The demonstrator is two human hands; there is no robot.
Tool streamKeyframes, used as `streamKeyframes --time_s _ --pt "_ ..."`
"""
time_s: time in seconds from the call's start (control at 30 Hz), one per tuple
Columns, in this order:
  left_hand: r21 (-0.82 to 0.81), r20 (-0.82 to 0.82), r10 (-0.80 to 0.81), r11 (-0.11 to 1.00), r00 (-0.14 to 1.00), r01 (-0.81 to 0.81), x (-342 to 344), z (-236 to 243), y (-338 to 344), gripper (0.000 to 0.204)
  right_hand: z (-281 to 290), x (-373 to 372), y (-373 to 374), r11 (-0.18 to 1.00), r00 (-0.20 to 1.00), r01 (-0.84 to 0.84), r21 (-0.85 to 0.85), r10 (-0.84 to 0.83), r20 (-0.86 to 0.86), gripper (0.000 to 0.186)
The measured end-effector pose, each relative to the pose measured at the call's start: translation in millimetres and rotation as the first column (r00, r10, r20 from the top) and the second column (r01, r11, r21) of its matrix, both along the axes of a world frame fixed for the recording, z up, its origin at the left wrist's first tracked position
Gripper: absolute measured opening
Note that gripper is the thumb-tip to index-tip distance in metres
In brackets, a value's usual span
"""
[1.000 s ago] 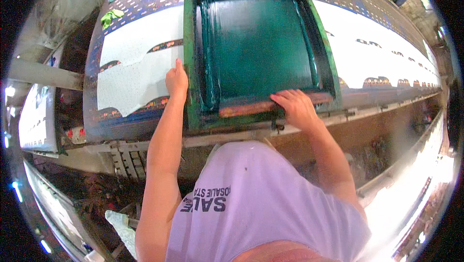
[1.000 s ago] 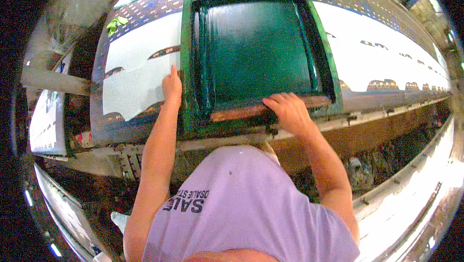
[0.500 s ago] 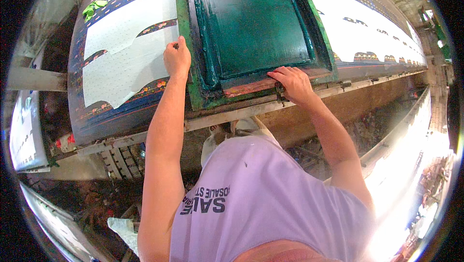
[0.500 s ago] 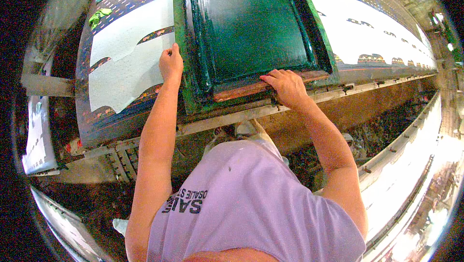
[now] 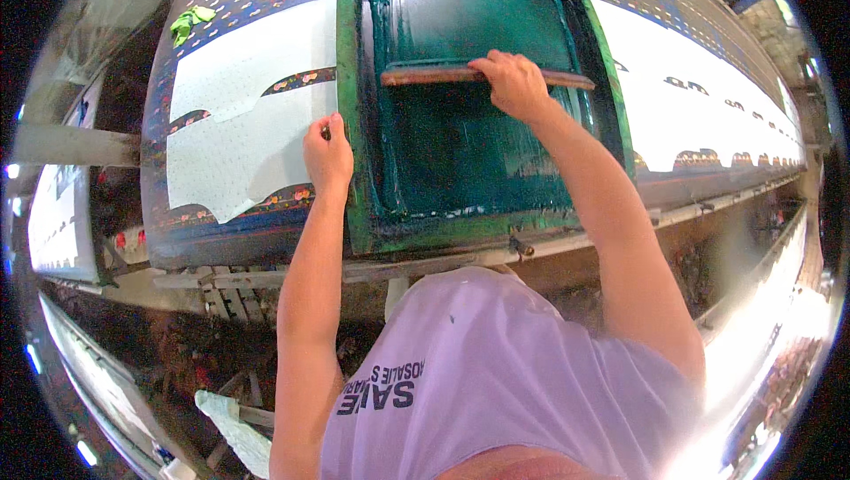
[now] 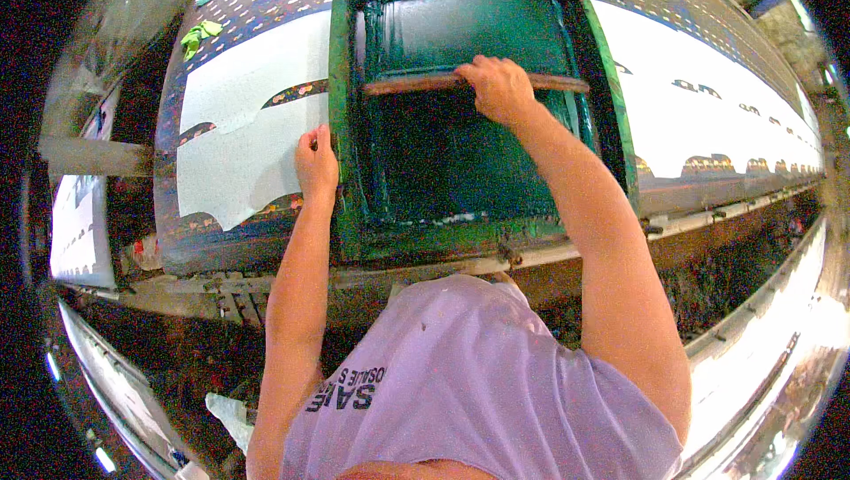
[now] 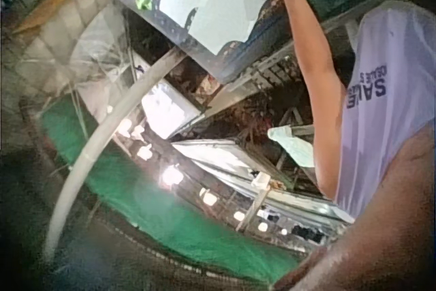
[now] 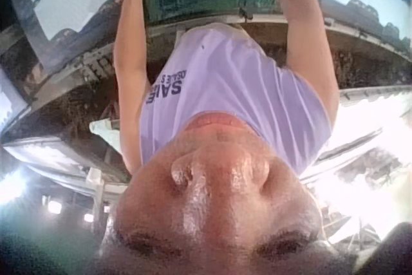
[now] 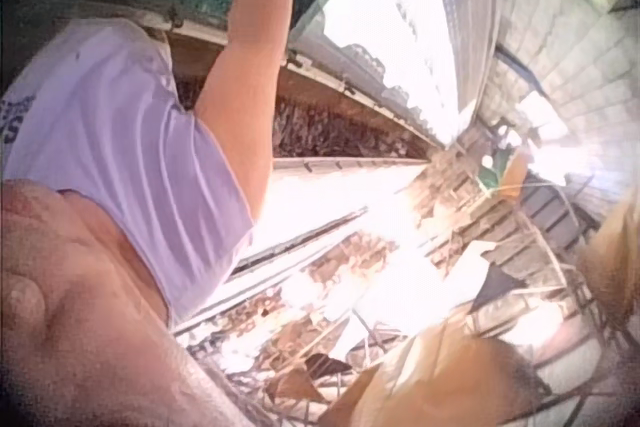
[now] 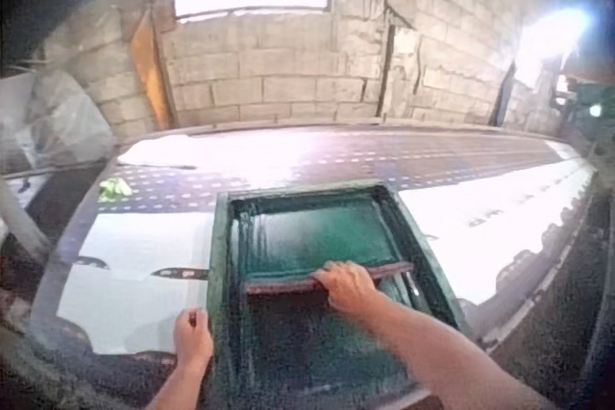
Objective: The person repeatedly aligns a green screen printing frame over a patterned textile, presses down to transfer ink, and lifts the frame to reveal printed sections. The process is repeated multiple times across the fabric surface.
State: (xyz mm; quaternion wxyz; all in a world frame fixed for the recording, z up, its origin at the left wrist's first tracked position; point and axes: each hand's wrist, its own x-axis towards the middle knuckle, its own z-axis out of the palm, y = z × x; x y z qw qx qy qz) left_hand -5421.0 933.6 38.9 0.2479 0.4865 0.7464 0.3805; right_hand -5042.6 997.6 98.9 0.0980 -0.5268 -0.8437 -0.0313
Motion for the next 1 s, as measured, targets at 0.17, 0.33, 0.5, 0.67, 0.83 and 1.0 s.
streamKeyframes --time_s 0.17,0.33,0.5,0.67,0.83,1.0 --pt "-0.053 0.006 0.087 0.995 0.996 -0.086 4.4 12.5 -5.0 0.050 -6.8 17.4 116.3 1.000 1.000 0.024 -0.018 -0.023 0.004 0.041" --pt "-0.078 -0.049 0.188 0.978 0.981 -0.191 11.1 19.1 -5.9 0.046 -11.1 30.3 211.3 1.000 0.999 0.026 0.011 -0.027 0.047 0.043" --pt "-0.068 -0.048 0.224 0.972 0.973 -0.227 8.5 15.3 -7.3 0.045 3.4 31.8 267.8 0.997 0.998 0.043 -0.059 -0.040 0.041 0.047" --pt "-0.080 -0.070 0.237 0.967 0.969 -0.242 13.8 17.5 -6.2 0.044 2.4 50.0 276.3 0.999 0.999 0.035 0.036 -0.036 0.035 0.048" --pt "-0.104 -0.094 0.239 0.963 0.966 -0.248 15.2 21.1 -5.7 0.041 -7.4 60.9 278.5 0.998 1.000 -0.027 0.052 0.026 0.017 0.044" --pt "-0.115 -0.130 0.208 0.968 0.969 -0.223 16.7 25.6 -2.4 0.041 6.3 64.4 301.2 0.997 0.994 -0.053 -0.057 0.058 0.093 0.038"
